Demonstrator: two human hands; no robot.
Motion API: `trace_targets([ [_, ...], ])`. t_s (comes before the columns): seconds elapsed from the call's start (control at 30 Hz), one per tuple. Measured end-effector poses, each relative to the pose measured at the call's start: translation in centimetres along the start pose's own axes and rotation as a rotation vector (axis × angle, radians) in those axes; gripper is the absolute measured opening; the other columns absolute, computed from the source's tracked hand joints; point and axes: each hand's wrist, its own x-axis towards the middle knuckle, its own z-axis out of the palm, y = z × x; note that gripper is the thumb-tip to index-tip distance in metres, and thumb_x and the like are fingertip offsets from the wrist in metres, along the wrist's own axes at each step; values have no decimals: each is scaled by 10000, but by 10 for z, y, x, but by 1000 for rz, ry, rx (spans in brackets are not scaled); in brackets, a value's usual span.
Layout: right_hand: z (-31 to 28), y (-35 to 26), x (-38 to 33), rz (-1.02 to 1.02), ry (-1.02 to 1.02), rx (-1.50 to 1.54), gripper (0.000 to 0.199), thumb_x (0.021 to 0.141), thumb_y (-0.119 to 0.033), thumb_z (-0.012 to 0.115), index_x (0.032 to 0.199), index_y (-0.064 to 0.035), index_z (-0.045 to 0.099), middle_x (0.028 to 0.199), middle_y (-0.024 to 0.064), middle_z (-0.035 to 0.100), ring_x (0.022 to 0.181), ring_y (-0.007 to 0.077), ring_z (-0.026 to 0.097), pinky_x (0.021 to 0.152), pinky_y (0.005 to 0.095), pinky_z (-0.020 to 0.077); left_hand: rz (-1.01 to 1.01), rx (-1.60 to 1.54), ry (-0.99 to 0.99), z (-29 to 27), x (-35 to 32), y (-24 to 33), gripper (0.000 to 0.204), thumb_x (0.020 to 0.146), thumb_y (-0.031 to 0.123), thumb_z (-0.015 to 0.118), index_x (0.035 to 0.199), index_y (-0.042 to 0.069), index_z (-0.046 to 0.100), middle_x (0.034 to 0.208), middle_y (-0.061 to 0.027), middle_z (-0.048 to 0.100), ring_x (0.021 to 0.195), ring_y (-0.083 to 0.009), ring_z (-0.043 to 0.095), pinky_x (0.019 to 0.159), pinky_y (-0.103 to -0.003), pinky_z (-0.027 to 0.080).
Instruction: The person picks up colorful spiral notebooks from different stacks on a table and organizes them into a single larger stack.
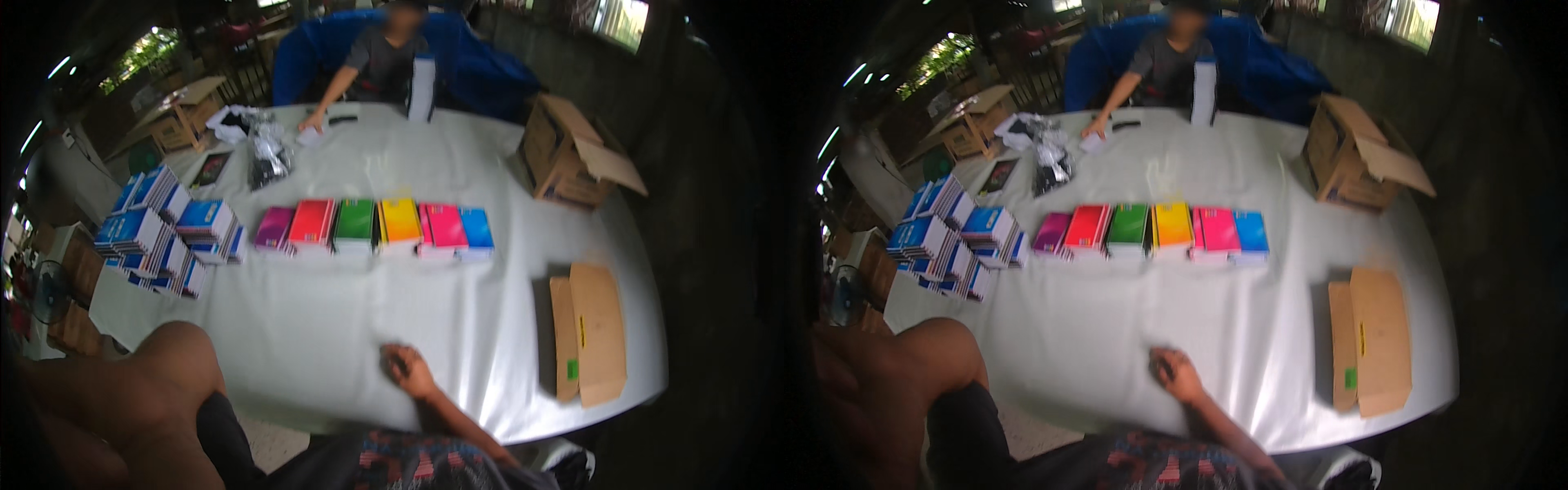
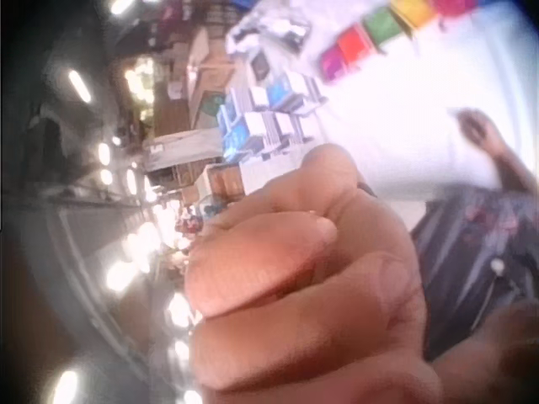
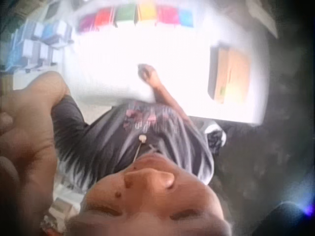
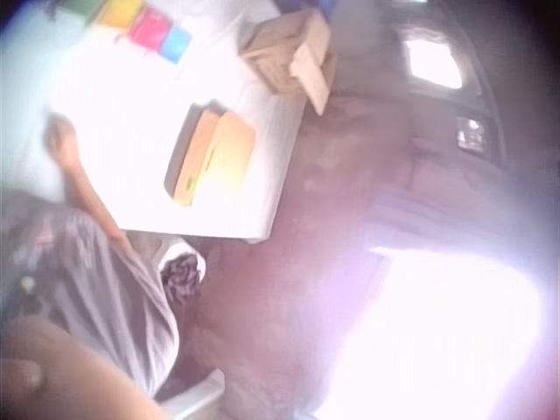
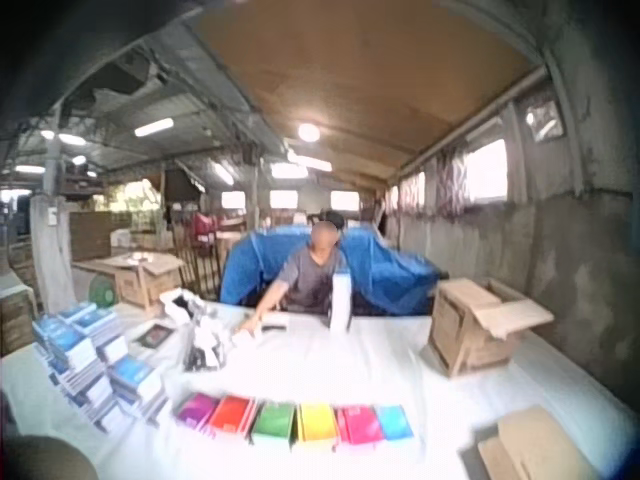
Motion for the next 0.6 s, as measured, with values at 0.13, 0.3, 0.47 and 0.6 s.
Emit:
trace_targets([
  [0.13,-2,-10,-2,12,-11,1,403,741,-14,566,1138,-81,543,1048,114,611,954,310,547,876,383,425,-29,5,97,-11,-12,-6,225,884,178,541,1018,30,645,909,-54,644,724,-97,556,642,-231,440],
  [0.3,-6,-5,5,34,-24,15,428,737,0,556,1155,-88,532,987,102,621,922,311,546,877,377,421,-49,44,20,1,-18,-2,210,882,172,547,1016,47,650,916,-47,649,744,-103,566,657,-235,446],
  [0.47,-9,-11,-1,55,-37,4,426,743,-1,563,1158,-89,529,987,115,615,949,318,549,885,390,418,-12,29,12,2,-16,-2,197,881,166,552,1014,64,655,924,-41,653,764,-109,577,672,-238,451],
  [0.6,-12,-5,6,37,-44,-23,396,756,-13,567,1146,-73,534,1040,135,592,992,327,531,897,407,411,-13,34,-24,12,-24,-3,187,879,162,557,1012,77,659,931,-35,656,781,-114,585,684,-241,455],
])
